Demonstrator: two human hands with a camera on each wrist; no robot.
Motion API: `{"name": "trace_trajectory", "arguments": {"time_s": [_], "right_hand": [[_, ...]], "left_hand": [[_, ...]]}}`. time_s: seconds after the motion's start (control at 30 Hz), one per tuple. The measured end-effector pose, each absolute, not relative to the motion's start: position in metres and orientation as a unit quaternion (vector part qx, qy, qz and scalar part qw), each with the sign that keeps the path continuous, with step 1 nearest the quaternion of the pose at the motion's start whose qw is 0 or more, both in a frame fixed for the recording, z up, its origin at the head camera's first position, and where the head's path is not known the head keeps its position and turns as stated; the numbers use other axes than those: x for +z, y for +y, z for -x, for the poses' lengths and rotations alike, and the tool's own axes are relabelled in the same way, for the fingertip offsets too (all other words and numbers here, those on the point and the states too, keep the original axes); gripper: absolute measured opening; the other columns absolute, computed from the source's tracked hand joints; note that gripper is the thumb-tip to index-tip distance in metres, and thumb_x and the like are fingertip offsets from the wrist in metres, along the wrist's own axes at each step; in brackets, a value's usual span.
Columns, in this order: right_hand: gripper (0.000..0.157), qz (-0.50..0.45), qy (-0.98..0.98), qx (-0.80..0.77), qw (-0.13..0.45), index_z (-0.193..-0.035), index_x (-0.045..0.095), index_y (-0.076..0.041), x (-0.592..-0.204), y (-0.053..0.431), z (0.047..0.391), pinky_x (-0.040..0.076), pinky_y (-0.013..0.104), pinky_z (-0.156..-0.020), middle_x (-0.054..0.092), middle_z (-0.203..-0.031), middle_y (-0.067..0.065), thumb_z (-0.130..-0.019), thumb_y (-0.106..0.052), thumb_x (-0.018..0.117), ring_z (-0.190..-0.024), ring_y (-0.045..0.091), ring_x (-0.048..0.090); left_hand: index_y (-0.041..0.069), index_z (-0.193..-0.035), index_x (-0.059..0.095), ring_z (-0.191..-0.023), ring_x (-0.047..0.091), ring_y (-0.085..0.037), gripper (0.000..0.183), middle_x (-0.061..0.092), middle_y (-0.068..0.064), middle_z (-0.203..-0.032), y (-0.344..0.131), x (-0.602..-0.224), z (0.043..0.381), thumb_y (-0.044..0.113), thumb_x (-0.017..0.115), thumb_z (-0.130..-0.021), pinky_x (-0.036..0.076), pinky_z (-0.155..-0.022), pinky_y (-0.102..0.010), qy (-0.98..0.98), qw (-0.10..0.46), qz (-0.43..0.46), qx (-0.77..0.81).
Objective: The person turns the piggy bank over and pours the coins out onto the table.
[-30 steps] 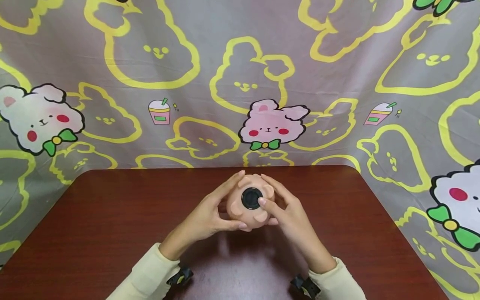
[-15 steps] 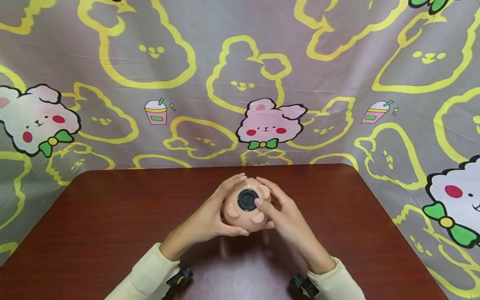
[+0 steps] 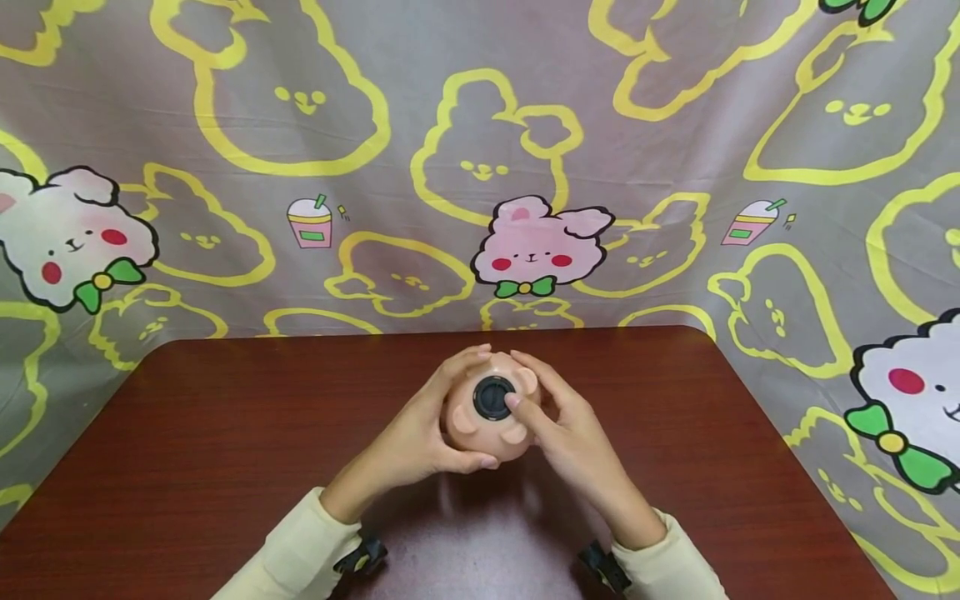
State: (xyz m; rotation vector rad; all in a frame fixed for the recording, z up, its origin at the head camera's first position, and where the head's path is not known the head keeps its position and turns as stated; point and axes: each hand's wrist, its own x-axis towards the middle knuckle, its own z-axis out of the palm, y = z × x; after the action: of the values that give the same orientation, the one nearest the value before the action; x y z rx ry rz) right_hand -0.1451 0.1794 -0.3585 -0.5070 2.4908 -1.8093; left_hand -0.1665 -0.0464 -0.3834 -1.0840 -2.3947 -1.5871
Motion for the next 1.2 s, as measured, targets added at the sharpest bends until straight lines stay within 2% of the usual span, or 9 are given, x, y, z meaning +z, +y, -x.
{"name": "trace_trajectory", "arguments": {"time_s": [0.17, 0.3, 0.47, 0.57, 0.67, 0.87, 1.0, 1.1, 1.2], "right_hand": [[0.047, 0.165, 0.833, -0.526, -0.045, -0.152, 0.054, -0.021, -0.36, 0.179, 0.145, 0.052, 0.018, -0.096, 0.059, -0.15, 0.0, -0.106, -0.024, 0.063, -0.125, 0.002, 0.059], [0.046, 0.166, 0.834, -0.524, -0.05, -0.151, 0.055, -0.02, -0.36, 0.179, 0.144, 0.052, 0.018, -0.095, 0.061, -0.149, -0.001, -0.106, -0.024, 0.063, -0.125, 0.002, 0.059], [0.046, 0.168, 0.835, -0.521, -0.06, -0.15, 0.056, -0.02, -0.362, 0.178, 0.144, 0.05, 0.016, -0.098, 0.061, -0.147, 0.0, -0.105, -0.022, 0.065, -0.126, 0.001, 0.058], [0.045, 0.177, 0.839, -0.505, -0.098, -0.147, 0.059, -0.017, -0.362, 0.176, 0.143, 0.046, 0.014, -0.102, 0.063, -0.144, 0.0, -0.103, -0.017, 0.068, -0.127, -0.001, 0.057], [0.045, 0.19, 0.84, -0.481, -0.163, -0.141, 0.064, -0.016, -0.36, 0.173, 0.142, 0.045, 0.011, -0.102, 0.066, -0.138, 0.001, -0.098, -0.01, 0.073, -0.124, -0.001, 0.057], [0.049, 0.231, 0.816, -0.447, -0.285, -0.131, 0.07, -0.007, -0.357, 0.169, 0.138, 0.044, 0.011, -0.101, 0.068, -0.129, 0.008, -0.085, 0.007, 0.079, -0.12, 0.009, 0.059], [0.044, 0.267, 0.799, -0.413, -0.347, -0.123, 0.073, -0.001, -0.356, 0.165, 0.136, 0.042, 0.012, -0.101, 0.069, -0.12, 0.015, -0.08, 0.009, 0.079, -0.114, 0.022, 0.059], [0.033, 0.294, 0.788, -0.379, -0.385, -0.117, 0.075, 0.001, -0.358, 0.162, 0.136, 0.042, 0.015, -0.101, 0.07, -0.115, 0.016, -0.083, 0.003, 0.076, -0.108, 0.03, 0.058], [0.022, 0.316, 0.782, -0.353, -0.405, -0.111, 0.076, 0.001, -0.359, 0.159, 0.136, 0.043, 0.019, -0.097, 0.072, -0.112, 0.016, -0.093, -0.009, 0.071, -0.103, 0.032, 0.059]], "left_hand": [[0.035, -0.161, 0.029, -0.148, 0.041, -0.019, 0.113, 0.026, 0.004, -0.17, -0.047, -0.385, 0.166, 0.019, 0.097, -0.073, 0.048, -0.114, -0.042, -0.783, 0.039, 0.355, -0.51], [0.035, -0.161, 0.029, -0.15, 0.04, -0.019, 0.112, 0.023, 0.005, -0.171, -0.048, -0.385, 0.166, 0.019, 0.097, -0.073, 0.048, -0.114, -0.042, -0.784, 0.036, 0.358, -0.506], [0.031, -0.161, 0.03, -0.15, 0.039, -0.021, 0.111, 0.027, 0.002, -0.169, -0.048, -0.386, 0.167, 0.019, 0.097, -0.073, 0.048, -0.114, -0.042, -0.782, 0.049, 0.365, -0.503], [0.03, -0.16, 0.03, -0.149, 0.041, -0.021, 0.111, 0.028, 0.0, -0.169, -0.048, -0.387, 0.166, 0.019, 0.097, -0.072, 0.05, -0.112, -0.042, -0.782, 0.058, 0.363, -0.503], [0.031, -0.16, 0.031, -0.147, 0.043, -0.02, 0.11, 0.027, 0.002, -0.169, -0.049, -0.387, 0.165, 0.018, 0.097, -0.073, 0.051, -0.11, -0.041, -0.787, 0.063, 0.351, -0.503], [0.033, -0.16, 0.03, -0.143, 0.048, -0.02, 0.109, 0.025, 0.005, -0.169, -0.047, -0.389, 0.164, 0.019, 0.096, -0.075, 0.054, -0.106, -0.042, -0.8, 0.062, 0.332, -0.495], [0.033, -0.16, 0.03, -0.14, 0.053, -0.022, 0.109, 0.024, 0.005, -0.17, -0.045, -0.391, 0.163, 0.021, 0.096, -0.075, 0.055, -0.104, -0.043, -0.809, 0.077, 0.332, -0.479], [0.032, -0.16, 0.03, -0.136, 0.056, -0.022, 0.108, 0.025, 0.003, -0.17, -0.044, -0.393, 0.163, 0.021, 0.096, -0.075, 0.057, -0.101, -0.041, -0.813, 0.092, 0.334, -0.468], [0.031, -0.16, 0.031, -0.13, 0.06, -0.021, 0.108, 0.026, 0.001, -0.17, -0.043, -0.393, 0.163, 0.021, 0.096, -0.075, 0.058, -0.098, -0.038, -0.814, 0.1, 0.334, -0.465]]}}
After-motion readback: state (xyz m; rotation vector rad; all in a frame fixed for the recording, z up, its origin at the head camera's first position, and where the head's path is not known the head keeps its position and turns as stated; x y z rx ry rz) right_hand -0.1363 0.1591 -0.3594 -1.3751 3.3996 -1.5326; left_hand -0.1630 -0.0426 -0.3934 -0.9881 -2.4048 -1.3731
